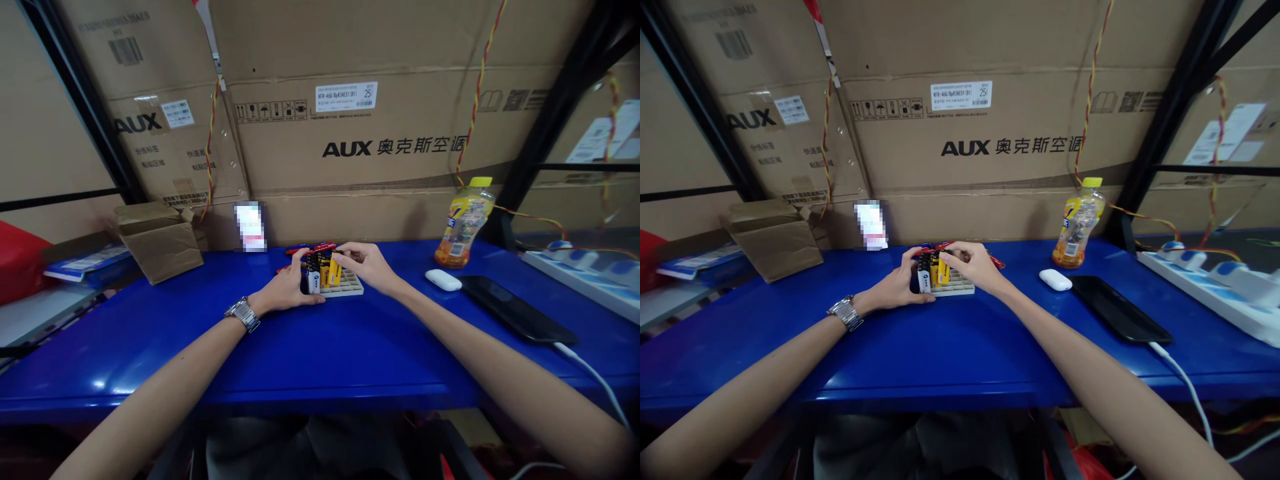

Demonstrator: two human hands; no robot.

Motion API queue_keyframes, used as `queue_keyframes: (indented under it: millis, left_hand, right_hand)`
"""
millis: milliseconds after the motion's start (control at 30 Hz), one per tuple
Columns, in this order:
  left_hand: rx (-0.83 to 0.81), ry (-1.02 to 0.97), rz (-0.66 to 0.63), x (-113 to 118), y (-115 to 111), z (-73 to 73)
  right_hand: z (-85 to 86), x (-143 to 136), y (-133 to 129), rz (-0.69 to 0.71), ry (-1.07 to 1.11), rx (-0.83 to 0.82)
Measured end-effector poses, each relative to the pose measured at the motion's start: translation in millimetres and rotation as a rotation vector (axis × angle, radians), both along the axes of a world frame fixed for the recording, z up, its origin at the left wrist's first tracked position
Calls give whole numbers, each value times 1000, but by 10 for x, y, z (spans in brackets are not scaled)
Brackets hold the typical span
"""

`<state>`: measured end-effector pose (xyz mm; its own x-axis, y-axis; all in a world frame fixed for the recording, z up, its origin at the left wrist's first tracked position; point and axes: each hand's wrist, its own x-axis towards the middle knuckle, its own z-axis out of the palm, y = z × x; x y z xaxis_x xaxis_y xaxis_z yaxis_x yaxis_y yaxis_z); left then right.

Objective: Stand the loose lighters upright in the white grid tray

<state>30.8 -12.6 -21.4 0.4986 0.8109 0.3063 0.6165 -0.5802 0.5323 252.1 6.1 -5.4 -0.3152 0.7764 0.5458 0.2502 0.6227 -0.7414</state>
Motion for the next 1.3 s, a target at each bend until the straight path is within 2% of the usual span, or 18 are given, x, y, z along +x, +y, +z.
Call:
queue_keyframes:
  millis: [100,233,333,433,533,633,767,867,1000,1100,1200,1300]
  left_hand:
    - [12,-6,-13,-29,12,-13]
    - [52,-123,31,-55,21,6]
    - [96,-244,115,-82,58,39]
    - [200,-176,249,-144,130,50]
    - [281,20,380,-233,203,17]
    - [257,139,481,-316,255,-52]
    - [188,188,500,-388,312,-156]
    - [192,203,480,-409,345,-197]
    - [224,232,462,-397,335,-172]
    - [180,215,468,-371,296,-111]
    - [168,132,480,-337,261,-45]
    - [220,5,474,-301,241,4]
  right_hand:
    - [-30,-20,-25,108,-3,-66]
    - [-64,-37,-39,162,-20,-122]
    - [-54,-44,-76,207,-33,-175]
    - [-28,-46,-97,212,-21,-167]
    - [0,6,-34,114,18,-109]
    - [20,177,117,-111,-8,-3]
    - [6,544,352,-495,-163,146]
    - [-37,777,491,-603,-241,126]
    - [-89,902,596,-637,-312,104]
    - [-107,894,617,-611,-368,101]
    - [-129,848,595,-582,-465,69]
    - [-176,776,550,-523,-582,130]
